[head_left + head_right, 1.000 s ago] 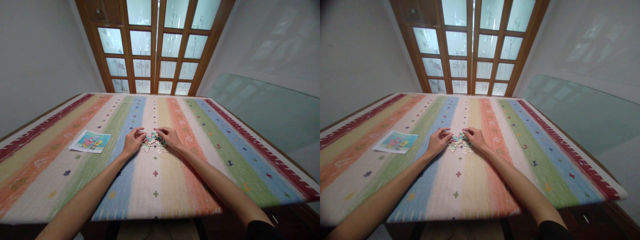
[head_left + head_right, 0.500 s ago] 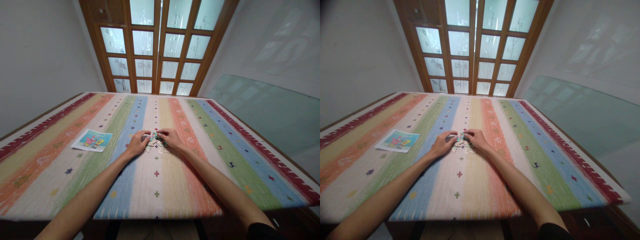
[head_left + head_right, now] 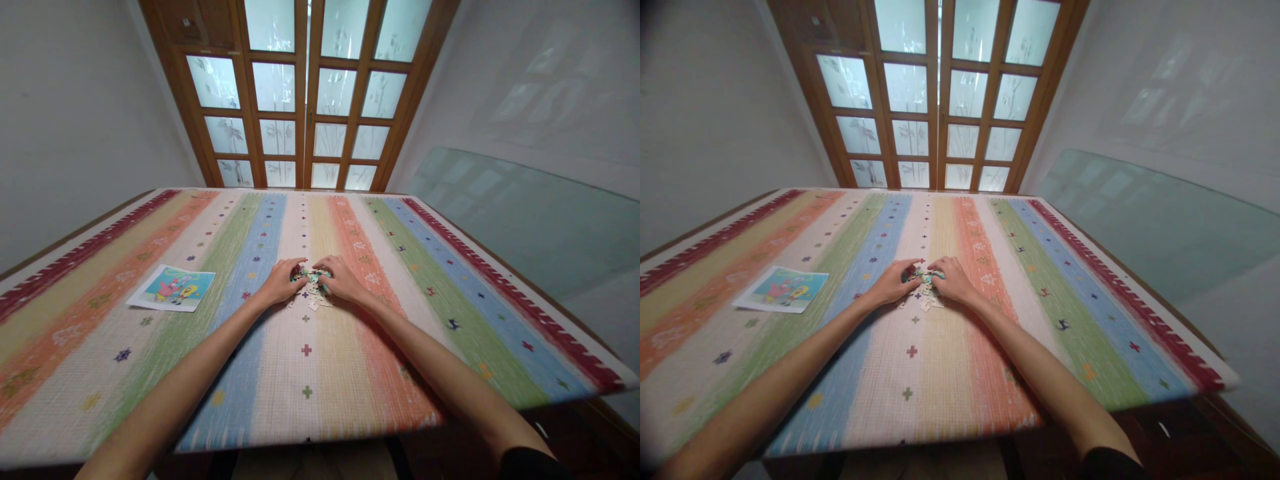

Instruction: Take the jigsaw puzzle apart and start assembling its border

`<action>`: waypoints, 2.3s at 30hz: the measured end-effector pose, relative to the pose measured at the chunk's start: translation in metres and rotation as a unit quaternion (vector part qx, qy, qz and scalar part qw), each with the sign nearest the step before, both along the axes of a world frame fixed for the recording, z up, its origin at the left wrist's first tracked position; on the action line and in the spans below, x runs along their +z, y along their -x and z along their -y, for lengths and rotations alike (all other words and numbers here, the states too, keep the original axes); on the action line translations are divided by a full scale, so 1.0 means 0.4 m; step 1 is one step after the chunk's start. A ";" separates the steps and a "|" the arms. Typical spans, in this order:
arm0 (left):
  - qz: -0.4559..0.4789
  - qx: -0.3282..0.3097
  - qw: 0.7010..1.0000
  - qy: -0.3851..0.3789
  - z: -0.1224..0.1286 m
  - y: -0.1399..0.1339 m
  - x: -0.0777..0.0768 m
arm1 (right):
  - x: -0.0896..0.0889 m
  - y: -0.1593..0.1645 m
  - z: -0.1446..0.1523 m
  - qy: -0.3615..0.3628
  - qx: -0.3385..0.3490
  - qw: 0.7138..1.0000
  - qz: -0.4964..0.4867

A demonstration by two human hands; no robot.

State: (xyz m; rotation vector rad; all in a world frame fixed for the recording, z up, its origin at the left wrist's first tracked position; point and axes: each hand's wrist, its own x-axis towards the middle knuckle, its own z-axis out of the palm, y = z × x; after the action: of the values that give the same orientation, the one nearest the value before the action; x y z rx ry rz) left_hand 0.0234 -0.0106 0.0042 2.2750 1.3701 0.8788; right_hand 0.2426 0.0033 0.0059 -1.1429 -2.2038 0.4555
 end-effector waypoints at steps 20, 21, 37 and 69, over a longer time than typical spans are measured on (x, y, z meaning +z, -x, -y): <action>-0.044 -0.026 0.999 0.012 0.078 0.075 0.004 | -0.035 0.000 0.052 0.016 0.088 0.992 -0.088; -0.075 -0.033 0.996 0.018 0.089 0.078 -0.002 | -0.038 0.000 0.054 0.004 0.088 0.994 -0.071; 0.097 -0.034 0.994 0.028 0.077 0.057 -0.004 | -0.026 0.045 0.051 0.006 0.061 0.994 -0.088; 0.086 -0.032 0.996 -0.013 0.099 0.039 -0.011 | -0.027 0.056 0.055 -0.048 0.090 0.994 -0.036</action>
State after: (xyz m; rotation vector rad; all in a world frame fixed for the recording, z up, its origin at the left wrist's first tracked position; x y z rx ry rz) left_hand 0.0076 -0.0504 -0.0001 2.1918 1.2123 1.0489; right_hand 0.2203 -0.0189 -0.0049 -0.8680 -2.2493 0.4546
